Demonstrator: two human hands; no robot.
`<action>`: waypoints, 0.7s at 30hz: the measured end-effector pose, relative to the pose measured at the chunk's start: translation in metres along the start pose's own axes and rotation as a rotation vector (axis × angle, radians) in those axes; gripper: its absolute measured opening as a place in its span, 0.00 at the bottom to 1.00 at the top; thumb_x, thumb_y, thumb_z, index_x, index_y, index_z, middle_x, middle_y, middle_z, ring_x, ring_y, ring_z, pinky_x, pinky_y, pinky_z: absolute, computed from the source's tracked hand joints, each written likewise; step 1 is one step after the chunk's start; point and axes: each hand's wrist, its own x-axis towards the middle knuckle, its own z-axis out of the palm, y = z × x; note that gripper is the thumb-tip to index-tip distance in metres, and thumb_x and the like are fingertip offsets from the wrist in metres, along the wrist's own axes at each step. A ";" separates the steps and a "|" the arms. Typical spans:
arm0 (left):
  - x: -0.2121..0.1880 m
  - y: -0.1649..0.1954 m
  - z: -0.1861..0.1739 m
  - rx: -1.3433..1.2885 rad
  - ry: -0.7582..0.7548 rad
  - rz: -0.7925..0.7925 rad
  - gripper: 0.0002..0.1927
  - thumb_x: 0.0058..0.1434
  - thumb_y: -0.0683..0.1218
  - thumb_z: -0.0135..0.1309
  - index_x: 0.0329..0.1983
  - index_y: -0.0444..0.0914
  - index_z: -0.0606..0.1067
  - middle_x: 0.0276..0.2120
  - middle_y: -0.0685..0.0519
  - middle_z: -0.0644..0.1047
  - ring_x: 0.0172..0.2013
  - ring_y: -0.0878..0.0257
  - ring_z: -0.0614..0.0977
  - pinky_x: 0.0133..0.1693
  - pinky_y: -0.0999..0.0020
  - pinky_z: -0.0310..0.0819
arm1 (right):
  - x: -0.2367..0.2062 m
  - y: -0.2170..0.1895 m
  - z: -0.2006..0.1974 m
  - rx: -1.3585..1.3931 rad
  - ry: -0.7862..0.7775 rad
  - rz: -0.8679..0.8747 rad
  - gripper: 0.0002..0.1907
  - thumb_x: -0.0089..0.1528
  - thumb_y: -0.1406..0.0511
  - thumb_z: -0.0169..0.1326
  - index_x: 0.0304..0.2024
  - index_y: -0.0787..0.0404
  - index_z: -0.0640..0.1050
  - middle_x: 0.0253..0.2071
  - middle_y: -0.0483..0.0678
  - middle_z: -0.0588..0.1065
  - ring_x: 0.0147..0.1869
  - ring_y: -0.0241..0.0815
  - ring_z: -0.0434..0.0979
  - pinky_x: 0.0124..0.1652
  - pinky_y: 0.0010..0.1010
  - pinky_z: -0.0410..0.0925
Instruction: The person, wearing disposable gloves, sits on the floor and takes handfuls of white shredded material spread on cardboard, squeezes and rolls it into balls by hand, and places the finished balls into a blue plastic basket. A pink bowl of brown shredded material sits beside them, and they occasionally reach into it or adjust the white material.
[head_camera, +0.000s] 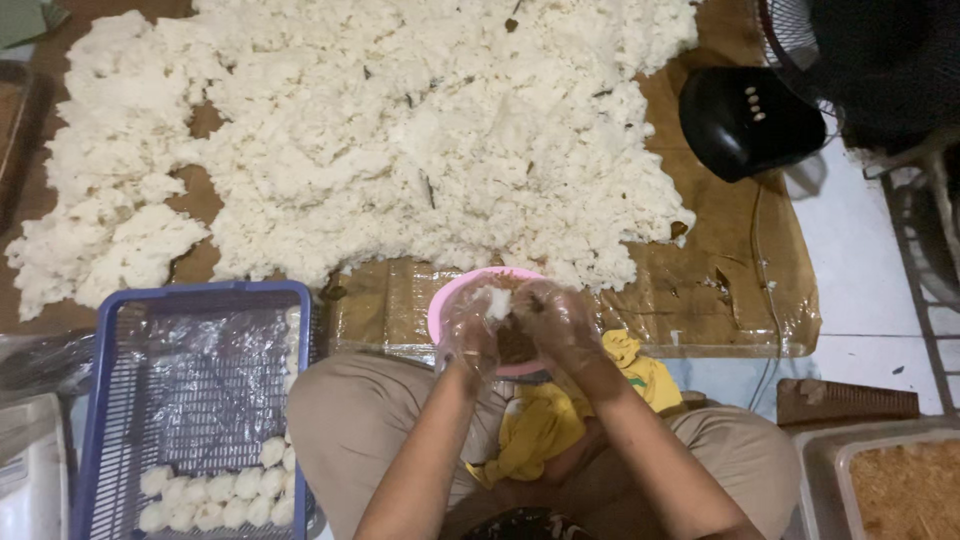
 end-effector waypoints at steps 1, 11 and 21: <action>-0.008 0.001 0.007 -0.123 -0.031 -0.174 0.18 0.63 0.51 0.52 0.55 0.43 0.76 0.52 0.43 0.79 0.54 0.48 0.78 0.57 0.54 0.71 | -0.005 -0.011 -0.007 0.078 0.010 -0.043 0.11 0.60 0.58 0.53 0.41 0.55 0.80 0.39 0.59 0.81 0.45 0.57 0.84 0.45 0.47 0.74; -0.055 0.033 0.038 1.172 -0.130 0.898 0.29 0.46 0.38 0.61 0.55 0.42 0.76 0.51 0.44 0.79 0.51 0.50 0.78 0.54 0.54 0.69 | 0.000 -0.008 -0.003 0.048 0.073 -0.438 0.11 0.67 0.65 0.47 0.46 0.62 0.80 0.47 0.54 0.76 0.53 0.52 0.78 0.52 0.40 0.72; -0.022 0.026 0.026 0.169 -0.022 0.213 0.19 0.65 0.54 0.56 0.54 0.40 0.79 0.45 0.45 0.81 0.38 0.55 0.80 0.35 0.65 0.72 | 0.000 0.011 0.009 1.149 -0.015 0.022 0.10 0.64 0.69 0.57 0.48 0.61 0.82 0.49 0.48 0.77 0.48 0.36 0.76 0.47 0.28 0.72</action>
